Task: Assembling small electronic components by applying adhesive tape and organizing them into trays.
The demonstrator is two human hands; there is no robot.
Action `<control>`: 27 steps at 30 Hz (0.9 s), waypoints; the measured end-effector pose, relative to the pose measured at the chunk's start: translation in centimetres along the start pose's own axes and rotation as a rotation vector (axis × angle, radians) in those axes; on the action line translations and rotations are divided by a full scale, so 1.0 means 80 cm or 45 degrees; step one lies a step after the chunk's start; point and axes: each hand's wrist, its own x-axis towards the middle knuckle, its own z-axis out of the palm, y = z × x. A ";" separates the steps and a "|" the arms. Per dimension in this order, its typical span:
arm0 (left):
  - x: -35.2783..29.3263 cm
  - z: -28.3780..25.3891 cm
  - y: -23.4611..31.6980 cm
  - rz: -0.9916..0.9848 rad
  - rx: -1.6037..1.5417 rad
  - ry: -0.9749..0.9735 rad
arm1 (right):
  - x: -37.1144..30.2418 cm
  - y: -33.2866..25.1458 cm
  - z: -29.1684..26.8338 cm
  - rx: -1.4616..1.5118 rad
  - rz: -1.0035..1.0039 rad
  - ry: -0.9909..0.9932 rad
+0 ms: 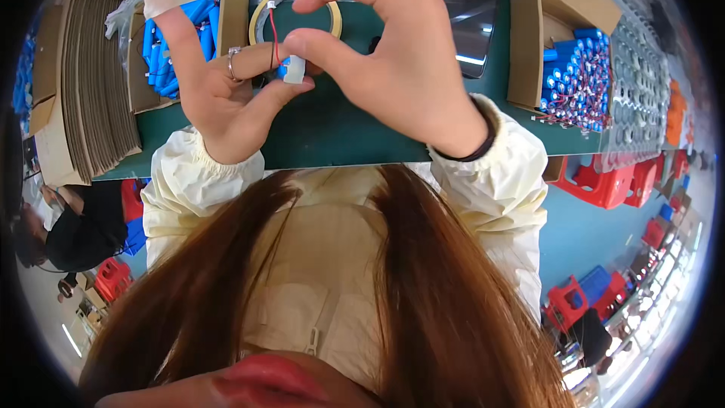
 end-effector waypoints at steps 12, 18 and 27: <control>-0.010 0.011 -0.004 0.097 -0.261 0.087 | -0.039 -0.033 -0.016 -0.003 -0.567 0.088; -0.012 0.012 -0.002 -0.037 -0.190 0.091 | -0.033 -0.021 -0.010 0.074 -0.588 0.010; -0.008 0.015 -0.008 -0.146 -0.260 0.171 | -0.032 -0.018 0.017 -0.346 -0.803 0.313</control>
